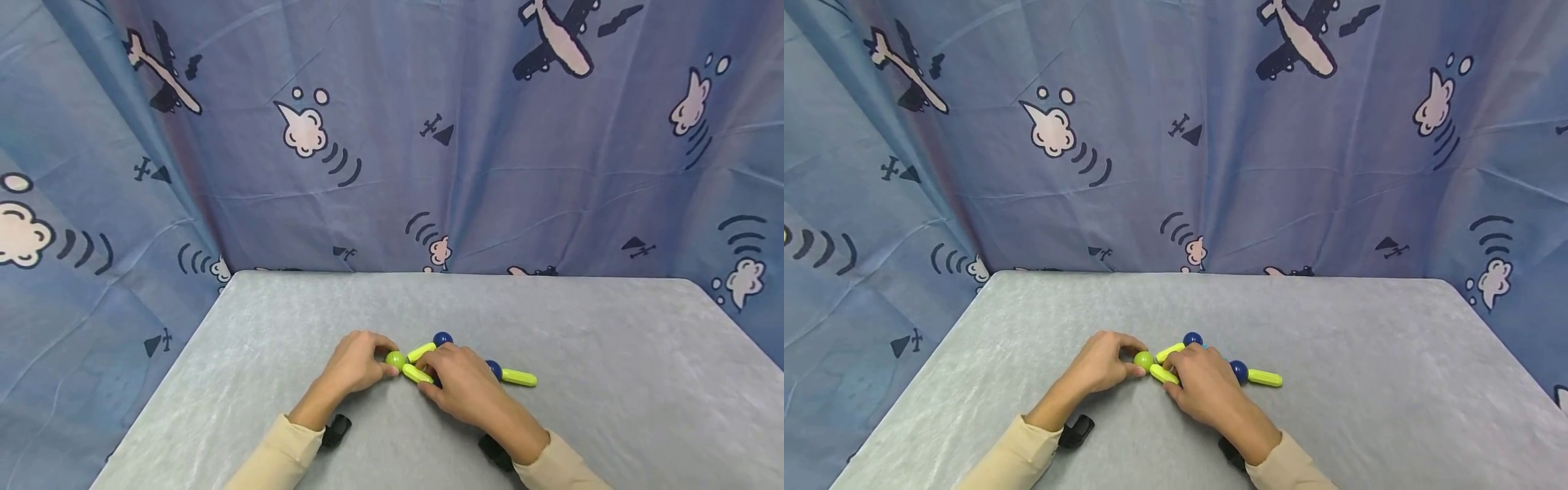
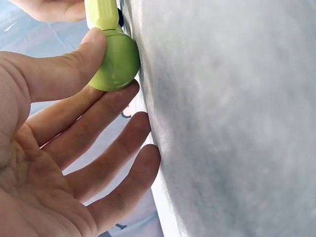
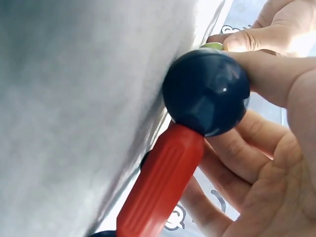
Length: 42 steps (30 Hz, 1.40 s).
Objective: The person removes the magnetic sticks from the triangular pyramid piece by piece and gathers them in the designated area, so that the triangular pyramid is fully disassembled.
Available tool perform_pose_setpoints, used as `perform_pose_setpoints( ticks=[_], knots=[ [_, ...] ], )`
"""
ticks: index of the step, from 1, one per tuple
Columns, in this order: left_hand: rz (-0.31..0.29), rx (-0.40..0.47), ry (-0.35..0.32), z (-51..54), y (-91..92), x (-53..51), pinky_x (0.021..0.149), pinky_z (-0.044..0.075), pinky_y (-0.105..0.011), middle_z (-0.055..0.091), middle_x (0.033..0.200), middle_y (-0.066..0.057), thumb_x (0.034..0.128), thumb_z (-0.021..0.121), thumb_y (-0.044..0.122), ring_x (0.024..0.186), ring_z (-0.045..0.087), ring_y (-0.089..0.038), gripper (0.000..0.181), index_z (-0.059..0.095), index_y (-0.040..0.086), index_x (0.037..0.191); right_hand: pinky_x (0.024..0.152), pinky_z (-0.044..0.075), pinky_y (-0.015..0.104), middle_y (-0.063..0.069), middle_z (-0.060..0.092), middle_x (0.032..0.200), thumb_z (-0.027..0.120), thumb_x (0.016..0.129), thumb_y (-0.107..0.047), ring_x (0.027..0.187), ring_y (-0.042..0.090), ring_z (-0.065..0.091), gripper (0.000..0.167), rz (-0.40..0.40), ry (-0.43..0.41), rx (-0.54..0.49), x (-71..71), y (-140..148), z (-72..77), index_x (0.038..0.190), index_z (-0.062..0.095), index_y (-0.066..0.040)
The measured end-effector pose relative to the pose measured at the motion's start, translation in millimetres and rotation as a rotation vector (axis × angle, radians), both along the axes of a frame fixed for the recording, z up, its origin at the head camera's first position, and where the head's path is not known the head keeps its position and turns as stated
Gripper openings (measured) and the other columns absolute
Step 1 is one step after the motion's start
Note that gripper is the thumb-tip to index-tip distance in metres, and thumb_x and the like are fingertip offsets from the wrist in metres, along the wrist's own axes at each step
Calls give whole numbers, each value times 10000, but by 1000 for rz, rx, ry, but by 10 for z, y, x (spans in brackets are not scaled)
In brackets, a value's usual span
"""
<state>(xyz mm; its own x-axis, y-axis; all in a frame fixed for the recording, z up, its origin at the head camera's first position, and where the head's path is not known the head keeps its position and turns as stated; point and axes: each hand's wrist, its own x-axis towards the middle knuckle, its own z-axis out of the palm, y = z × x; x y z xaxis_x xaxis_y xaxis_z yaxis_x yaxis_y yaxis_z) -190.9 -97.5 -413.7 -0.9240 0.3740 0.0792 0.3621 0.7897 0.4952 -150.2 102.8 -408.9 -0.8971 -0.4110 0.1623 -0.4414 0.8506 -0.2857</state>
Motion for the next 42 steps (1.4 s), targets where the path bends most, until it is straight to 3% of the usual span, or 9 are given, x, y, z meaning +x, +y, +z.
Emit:
perform_pose_setpoints(
  ticks=[14, 20, 28, 42],
  knots=[
    [24, -72, 37, 11, 36, 15, 760, 507, -323, 763, 928, 52, 760, 860, 279, 870, 682, -168, 251, 797, 199, 988, 614, 417, 238, -154, 563, 795, 809, 825, -271, 789, 33, 507, 180, -42, -8, 22, 45, -30, -13, 970, 708, -236],
    [39, -84, 17, 25, 52, 23, 769, 513, -344, 767, 957, 44, 767, 855, 274, 895, 688, -199, 252, 797, 206, 1003, 615, 424, 236, -154, 567, 808, 806, 828, -268, 806, 31, 512, 171, -41, 9, 14, 60, -31, -15, 961, 701, -243],
    [97, -17, -34, 17, 4, -1, 800, 519, -350, 756, 928, 21, 781, 844, 179, 905, 672, -175, 250, 784, 139, 1021, 685, 464, 258, -145, 589, 829, 836, 786, -243, 852, 44, 538, 191, -8, 4, 39, 72, -25, -23, 924, 703, -230],
    [73, -15, -44, 19, -12, -18, 829, 520, -363, 759, 924, 28, 779, 844, 205, 924, 684, -172, 272, 778, 136, 1033, 734, 479, 285, -124, 605, 849, 793, 842, -221, 884, 65, 559, 152, -28, -23, 14, 54, -28, -19, 956, 702, -180]
  ],
)
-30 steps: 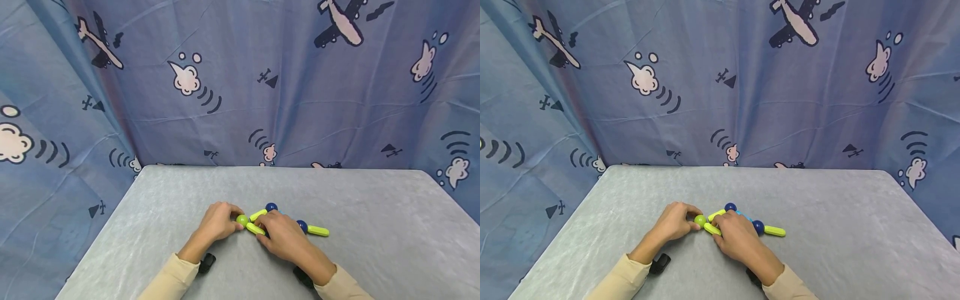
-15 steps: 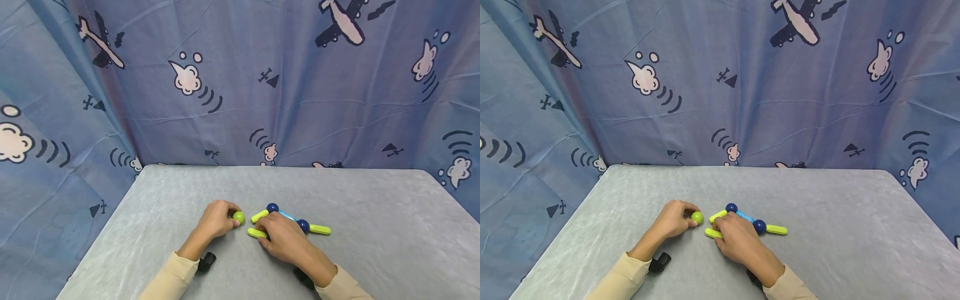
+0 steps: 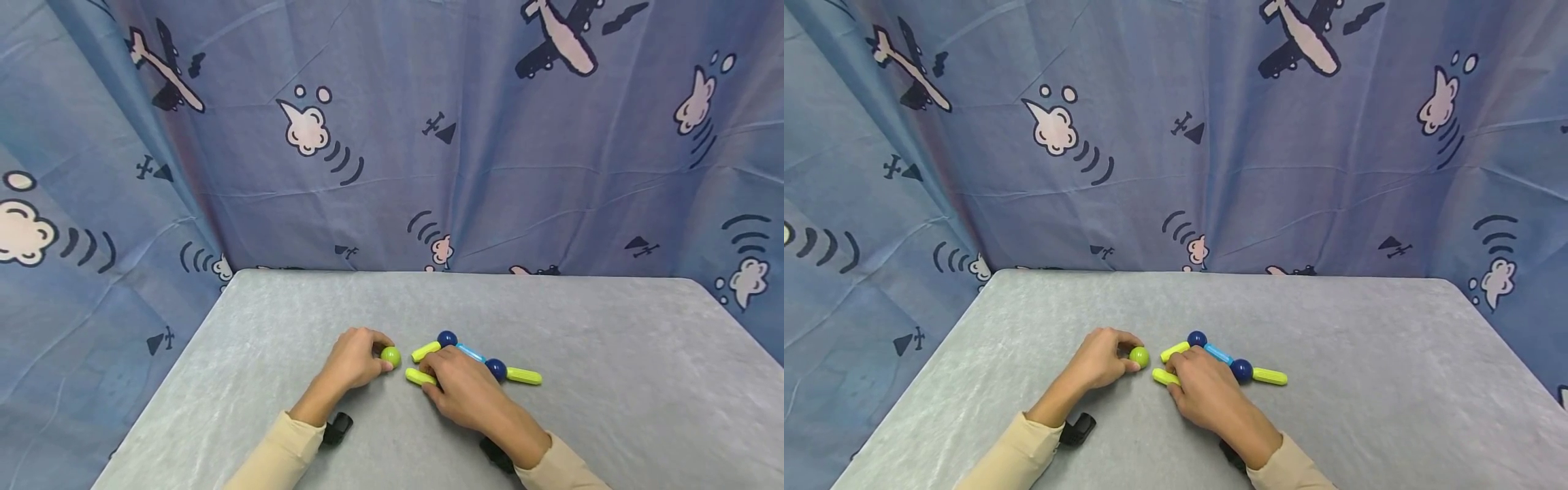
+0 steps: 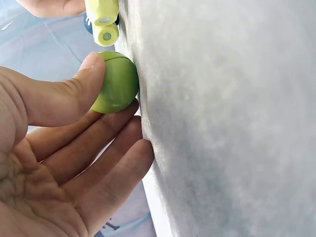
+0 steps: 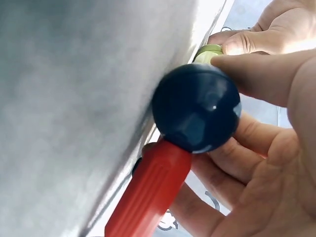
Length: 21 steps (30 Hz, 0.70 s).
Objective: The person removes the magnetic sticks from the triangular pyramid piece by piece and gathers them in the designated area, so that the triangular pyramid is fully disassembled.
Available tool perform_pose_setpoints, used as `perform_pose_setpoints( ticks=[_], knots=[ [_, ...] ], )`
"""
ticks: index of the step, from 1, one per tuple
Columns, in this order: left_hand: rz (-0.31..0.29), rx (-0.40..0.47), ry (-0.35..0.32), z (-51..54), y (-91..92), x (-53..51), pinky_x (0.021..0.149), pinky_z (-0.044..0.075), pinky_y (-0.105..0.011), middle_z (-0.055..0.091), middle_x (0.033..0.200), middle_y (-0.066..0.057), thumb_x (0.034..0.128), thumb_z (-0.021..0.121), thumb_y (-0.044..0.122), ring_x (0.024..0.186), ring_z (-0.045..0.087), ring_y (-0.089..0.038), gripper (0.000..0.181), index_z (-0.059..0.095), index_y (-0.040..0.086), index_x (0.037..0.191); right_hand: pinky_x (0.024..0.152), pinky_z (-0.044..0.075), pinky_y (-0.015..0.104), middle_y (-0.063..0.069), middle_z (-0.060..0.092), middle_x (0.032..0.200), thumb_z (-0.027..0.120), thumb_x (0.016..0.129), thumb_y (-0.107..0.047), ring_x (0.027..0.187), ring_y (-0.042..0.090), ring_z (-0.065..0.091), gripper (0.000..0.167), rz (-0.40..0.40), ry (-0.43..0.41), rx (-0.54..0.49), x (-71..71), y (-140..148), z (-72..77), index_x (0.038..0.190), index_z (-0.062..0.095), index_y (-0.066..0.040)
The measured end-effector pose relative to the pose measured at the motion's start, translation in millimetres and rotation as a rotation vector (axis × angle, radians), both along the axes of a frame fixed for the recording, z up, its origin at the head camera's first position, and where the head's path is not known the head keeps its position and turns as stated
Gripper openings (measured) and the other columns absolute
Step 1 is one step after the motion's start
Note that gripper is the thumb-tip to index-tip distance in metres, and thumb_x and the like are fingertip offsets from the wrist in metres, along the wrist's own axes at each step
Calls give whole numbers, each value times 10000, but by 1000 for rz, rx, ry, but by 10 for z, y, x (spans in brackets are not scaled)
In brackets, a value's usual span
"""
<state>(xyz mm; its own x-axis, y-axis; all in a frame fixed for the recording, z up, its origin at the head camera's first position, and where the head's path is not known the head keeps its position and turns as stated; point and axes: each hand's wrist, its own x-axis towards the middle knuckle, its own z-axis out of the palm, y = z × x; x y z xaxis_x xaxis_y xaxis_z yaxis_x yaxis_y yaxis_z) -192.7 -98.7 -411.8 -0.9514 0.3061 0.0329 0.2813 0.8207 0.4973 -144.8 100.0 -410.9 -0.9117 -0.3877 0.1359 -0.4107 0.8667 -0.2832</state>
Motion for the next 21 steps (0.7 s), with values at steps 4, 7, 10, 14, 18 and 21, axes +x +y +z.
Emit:
perform_pose_setpoints(
  ticks=[4, 7, 10, 14, 18, 21],
  knots=[
    [-1, -1, 9, -13, 5, -7, 820, 521, -359, 760, 918, 30, 775, 847, 206, 916, 686, -167, 271, 779, 138, 1029, 713, 471, 274, -129, 603, 841, 792, 840, -242, 871, 62, 553, 163, -10, 9, 10, -3, -1, -8, 966, 708, -183],
    [3, -4, 4, -17, 6, -6, 821, 523, -364, 759, 927, 25, 781, 845, 206, 920, 685, -172, 271, 777, 135, 1033, 710, 469, 269, -121, 625, 860, 795, 837, -279, 889, 72, 561, 210, -1, 18, 19, -1, -1, -15, 1006, 721, -179],
    [8, -9, -2, -12, 7, 4, 829, 521, -371, 757, 933, 19, 789, 839, 209, 925, 681, -179, 267, 776, 132, 1036, 720, 473, 265, -110, 661, 911, 792, 838, -306, 904, 81, 569, 214, 21, 41, 24, 3, -1, -29, 1002, 734, -180],
    [6, -18, 6, -9, 6, 10, 814, 520, -360, 754, 923, 23, 790, 839, 207, 907, 674, -167, 259, 775, 125, 1028, 706, 464, 252, -110, 660, 928, 786, 845, -300, 860, 71, 548, 165, 34, 69, 24, 7, 3, -42, 944, 728, -182],
    [4, -15, 4, -8, 9, 7, 806, 518, -355, 751, 918, 25, 792, 838, 205, 895, 669, -159, 254, 775, 125, 1024, 689, 453, 249, -121, 620, 880, 790, 843, -296, 829, 60, 524, 160, 8, 68, 17, 4, 15, -32, 932, 717, -185],
    [4, -11, -2, -3, 16, 4, 815, 517, -360, 752, 920, 27, 794, 837, 211, 900, 670, -161, 251, 775, 133, 1024, 697, 461, 257, -122, 599, 872, 795, 842, -295, 827, 56, 523, 171, -19, 40, 1, -8, 35, -8, 956, 723, -188]
  ],
)
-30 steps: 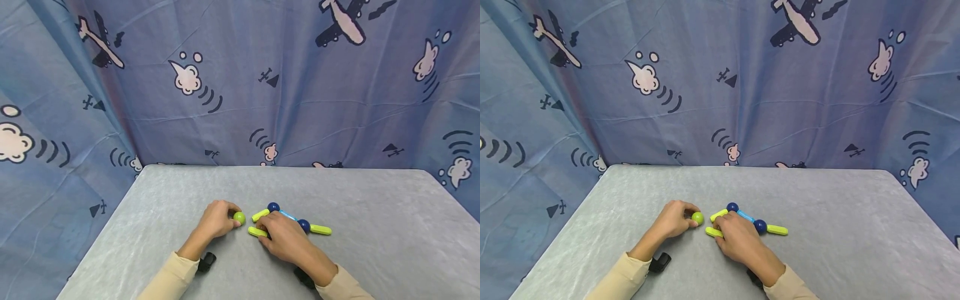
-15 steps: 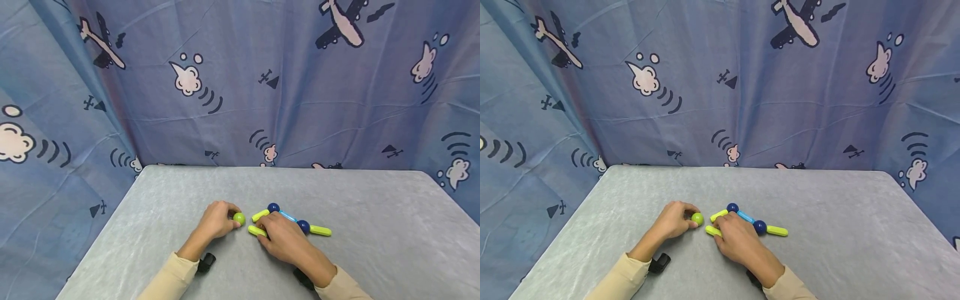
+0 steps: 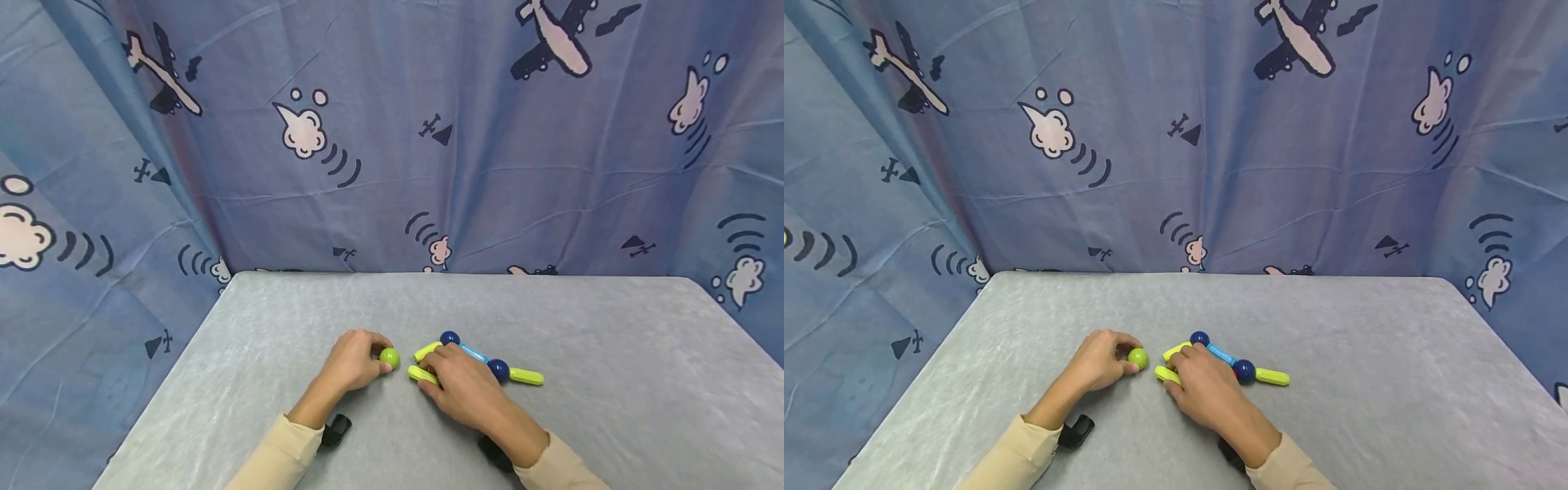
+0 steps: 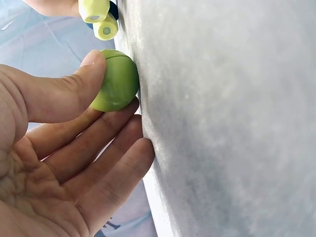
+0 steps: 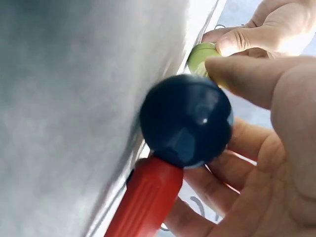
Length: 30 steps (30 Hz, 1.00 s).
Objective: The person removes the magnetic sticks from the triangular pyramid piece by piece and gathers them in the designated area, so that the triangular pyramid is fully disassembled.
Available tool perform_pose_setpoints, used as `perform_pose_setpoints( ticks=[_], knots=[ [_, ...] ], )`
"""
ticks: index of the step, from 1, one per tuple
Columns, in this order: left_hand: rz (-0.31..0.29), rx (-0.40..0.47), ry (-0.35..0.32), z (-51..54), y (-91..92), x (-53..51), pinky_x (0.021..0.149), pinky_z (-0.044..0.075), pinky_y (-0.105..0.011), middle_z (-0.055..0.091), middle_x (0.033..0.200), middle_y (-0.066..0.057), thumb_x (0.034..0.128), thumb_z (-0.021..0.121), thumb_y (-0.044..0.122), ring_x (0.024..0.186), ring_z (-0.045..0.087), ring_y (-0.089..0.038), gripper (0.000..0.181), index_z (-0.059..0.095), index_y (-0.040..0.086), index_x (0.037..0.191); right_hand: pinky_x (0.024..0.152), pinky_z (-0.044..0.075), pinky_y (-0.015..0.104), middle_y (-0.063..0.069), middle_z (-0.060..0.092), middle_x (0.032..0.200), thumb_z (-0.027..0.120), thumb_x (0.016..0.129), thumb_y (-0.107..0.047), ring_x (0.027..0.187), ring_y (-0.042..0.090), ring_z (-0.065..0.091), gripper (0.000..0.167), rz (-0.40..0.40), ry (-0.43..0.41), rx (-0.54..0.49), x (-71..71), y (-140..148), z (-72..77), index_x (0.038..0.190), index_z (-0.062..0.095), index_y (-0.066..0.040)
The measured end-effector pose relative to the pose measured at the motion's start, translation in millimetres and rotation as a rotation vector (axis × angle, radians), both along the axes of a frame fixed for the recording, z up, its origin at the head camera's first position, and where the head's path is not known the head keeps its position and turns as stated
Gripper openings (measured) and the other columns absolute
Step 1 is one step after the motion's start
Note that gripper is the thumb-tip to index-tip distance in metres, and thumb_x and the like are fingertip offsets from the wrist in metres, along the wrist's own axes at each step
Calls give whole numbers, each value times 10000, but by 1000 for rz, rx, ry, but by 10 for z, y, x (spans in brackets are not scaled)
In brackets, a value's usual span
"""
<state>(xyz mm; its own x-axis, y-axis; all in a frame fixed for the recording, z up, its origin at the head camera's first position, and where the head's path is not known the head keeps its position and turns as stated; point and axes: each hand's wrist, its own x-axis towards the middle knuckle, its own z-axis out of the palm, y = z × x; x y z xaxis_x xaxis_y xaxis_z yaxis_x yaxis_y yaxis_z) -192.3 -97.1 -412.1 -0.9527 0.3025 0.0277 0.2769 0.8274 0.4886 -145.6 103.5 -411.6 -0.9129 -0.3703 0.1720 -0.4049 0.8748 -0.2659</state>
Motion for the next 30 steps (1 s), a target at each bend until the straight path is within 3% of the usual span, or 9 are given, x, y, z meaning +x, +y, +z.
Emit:
perform_pose_setpoints(
  ticks=[8, 13, 16, 22, 30],
  knots=[
    [-2, 6, -10, -7, 4, -6, 835, 520, -359, 758, 956, 22, 789, 843, 224, 934, 677, -168, 276, 771, 146, 1044, 705, 452, 280, -65, 638, 1016, 760, 882, -269, 825, 67, 506, 221, 17, -133, -91, -34, 205, 153, 1086, 727, -190],
    [0, 3, -14, -2, -10, 0, 849, 518, -377, 757, 969, 19, 790, 842, 229, 948, 675, -178, 282, 769, 151, 1052, 906, 522, 425, -26, 654, 1094, 753, 888, -268, 1017, 162, 598, 227, 35, -158, -78, -38, 542, 228, 1096, 713, -186],
    [0, -1, -19, -9, -12, 2, 858, 516, -389, 758, 978, 12, 794, 839, 228, 960, 676, -189, 285, 768, 150, 1058, 938, 520, 476, -17, 657, 1129, 768, 872, -255, 1074, 211, 616, 266, 61, -158, -67, -35, 813, 207, 1122, 707, -187],
    [-12, -3, -6, -5, -20, -15, 844, 512, -372, 757, 956, 17, 795, 839, 228, 932, 676, -173, 283, 765, 142, 1054, 931, 524, 492, -45, 671, 1153, 773, 861, -234, 1103, 220, 632, 327, 35, -204, -104, -75, 1205, 124, 1178, 694, -231],
    [-19, 21, -9, -21, -18, -20, 845, 510, -365, 755, 949, 27, 799, 832, 231, 923, 678, -161, 280, 760, 142, 1054, 948, 519, 502, -12, 686, 1205, 737, 890, -324, 1120, 226, 635, 319, 7, -269, -138, -104, 1199, 48, 1190, 682, -227]
  ],
)
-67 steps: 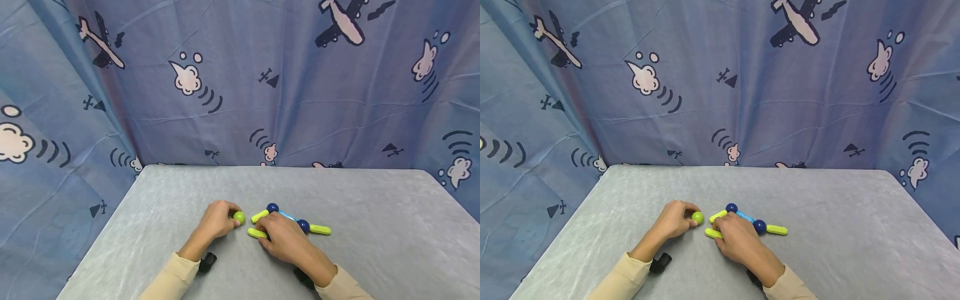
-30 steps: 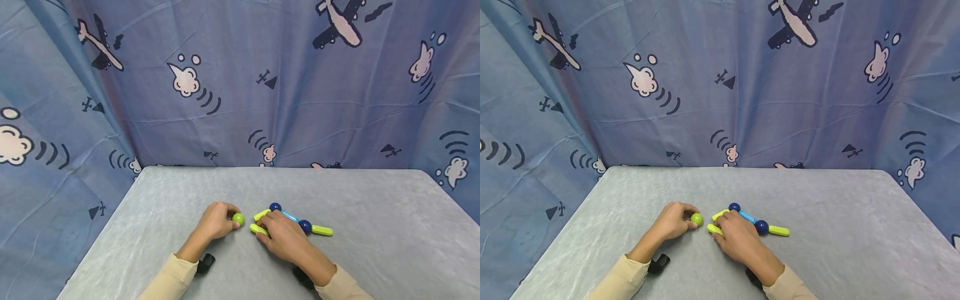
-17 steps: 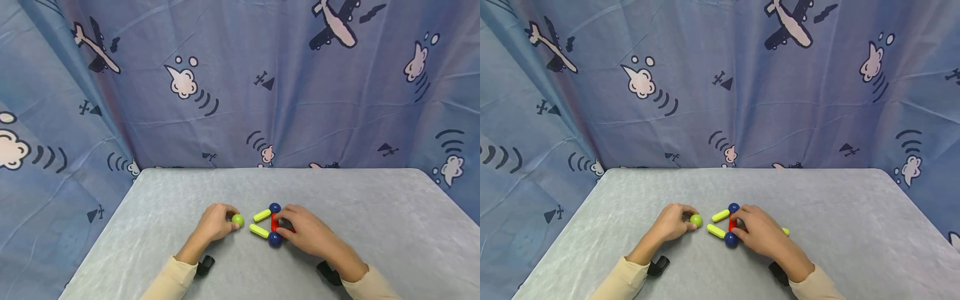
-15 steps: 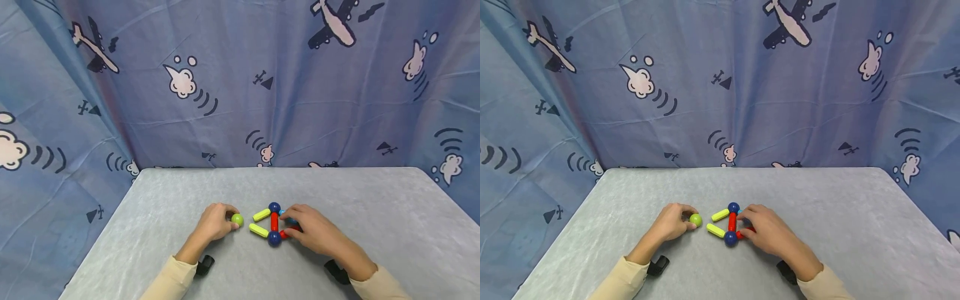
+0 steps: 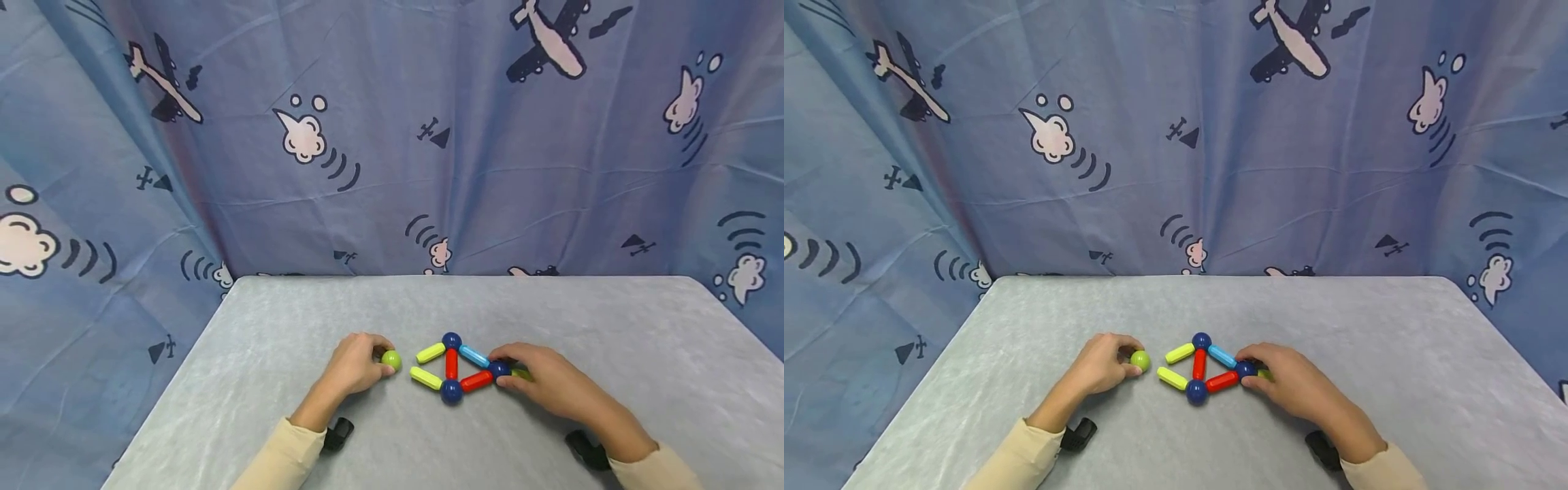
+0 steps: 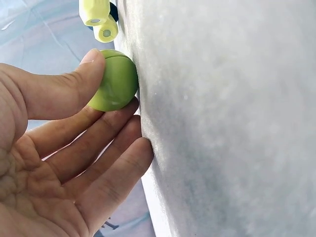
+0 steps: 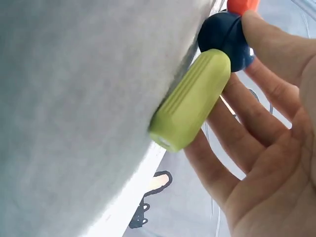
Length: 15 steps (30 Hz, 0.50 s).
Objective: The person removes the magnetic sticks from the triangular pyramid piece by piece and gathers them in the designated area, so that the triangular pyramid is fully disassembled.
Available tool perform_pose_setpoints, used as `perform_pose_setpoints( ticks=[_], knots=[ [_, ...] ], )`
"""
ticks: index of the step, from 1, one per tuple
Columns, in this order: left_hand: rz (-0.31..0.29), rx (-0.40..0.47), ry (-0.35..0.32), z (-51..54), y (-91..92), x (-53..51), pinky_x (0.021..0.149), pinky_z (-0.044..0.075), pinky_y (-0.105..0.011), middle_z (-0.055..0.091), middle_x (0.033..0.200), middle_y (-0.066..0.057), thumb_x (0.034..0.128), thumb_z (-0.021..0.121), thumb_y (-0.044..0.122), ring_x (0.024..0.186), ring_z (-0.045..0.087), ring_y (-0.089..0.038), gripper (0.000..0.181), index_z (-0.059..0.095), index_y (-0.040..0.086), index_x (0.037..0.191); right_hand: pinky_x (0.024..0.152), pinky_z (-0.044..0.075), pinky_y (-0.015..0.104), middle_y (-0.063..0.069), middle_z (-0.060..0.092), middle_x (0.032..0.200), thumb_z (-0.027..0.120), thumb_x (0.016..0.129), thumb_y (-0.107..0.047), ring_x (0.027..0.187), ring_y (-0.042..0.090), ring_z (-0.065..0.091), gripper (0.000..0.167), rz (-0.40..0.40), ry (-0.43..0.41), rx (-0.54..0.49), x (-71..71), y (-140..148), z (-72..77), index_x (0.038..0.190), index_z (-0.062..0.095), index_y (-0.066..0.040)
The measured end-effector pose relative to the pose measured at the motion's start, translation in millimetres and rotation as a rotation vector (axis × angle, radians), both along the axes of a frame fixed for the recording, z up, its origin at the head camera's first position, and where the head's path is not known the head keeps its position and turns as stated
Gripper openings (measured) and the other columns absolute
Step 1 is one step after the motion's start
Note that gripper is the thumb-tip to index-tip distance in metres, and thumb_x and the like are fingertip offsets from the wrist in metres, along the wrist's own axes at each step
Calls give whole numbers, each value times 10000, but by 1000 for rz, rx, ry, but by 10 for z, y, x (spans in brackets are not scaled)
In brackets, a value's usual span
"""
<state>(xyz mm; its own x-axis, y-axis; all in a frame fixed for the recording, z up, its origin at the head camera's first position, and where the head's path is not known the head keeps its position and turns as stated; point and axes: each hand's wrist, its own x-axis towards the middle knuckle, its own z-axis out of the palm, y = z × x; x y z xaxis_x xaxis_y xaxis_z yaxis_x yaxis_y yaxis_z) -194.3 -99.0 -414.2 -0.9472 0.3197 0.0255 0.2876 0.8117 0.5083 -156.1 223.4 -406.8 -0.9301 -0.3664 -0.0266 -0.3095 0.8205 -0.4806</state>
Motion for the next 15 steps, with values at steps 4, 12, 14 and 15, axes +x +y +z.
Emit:
perform_pose_setpoints(
  ticks=[4, 12, 14, 15],
  knots=[
    [1, 2, -9, -4, -4, -9, 841, 511, -367, 751, 960, 29, 803, 830, 240, 929, 674, -162, 274, 757, 155, 1054, 947, 522, 492, -9, 686, 1205, 733, 897, -311, 1117, 214, 639, 316, -14, 3, 22, 5, -25, -6, 1193, 679, -215],
    [-4, 50, -105, 45, -21, -116, 821, 513, -347, 717, 968, 3, 823, 819, 210, 900, 644, -142, 298, 737, 119, 1094, 947, 526, 483, -6, 680, 1212, 734, 898, -313, 1105, 194, 638, 322, -11, 11, 54, 8, -28, -11, 1192, 673, -197],
    [5, 64, -120, 76, -37, -160, 813, 514, -339, 711, 965, 0, 825, 818, 204, 891, 639, -136, 296, 735, 114, 1095, 942, 528, 480, -5, 678, 1211, 734, 899, -317, 1093, 186, 637, 323, -12, 8, 56, 4, -32, -10, 1192, 672, -195],
    [13, 68, -127, 92, -44, -183, 807, 515, -339, 710, 965, -3, 824, 819, 205, 889, 639, -138, 294, 735, 117, 1091, 940, 529, 478, -5, 678, 1210, 734, 899, -315, 1086, 181, 637, 323, -12, 7, 57, 2, -33, -9, 1191, 672, -194]
  ],
)
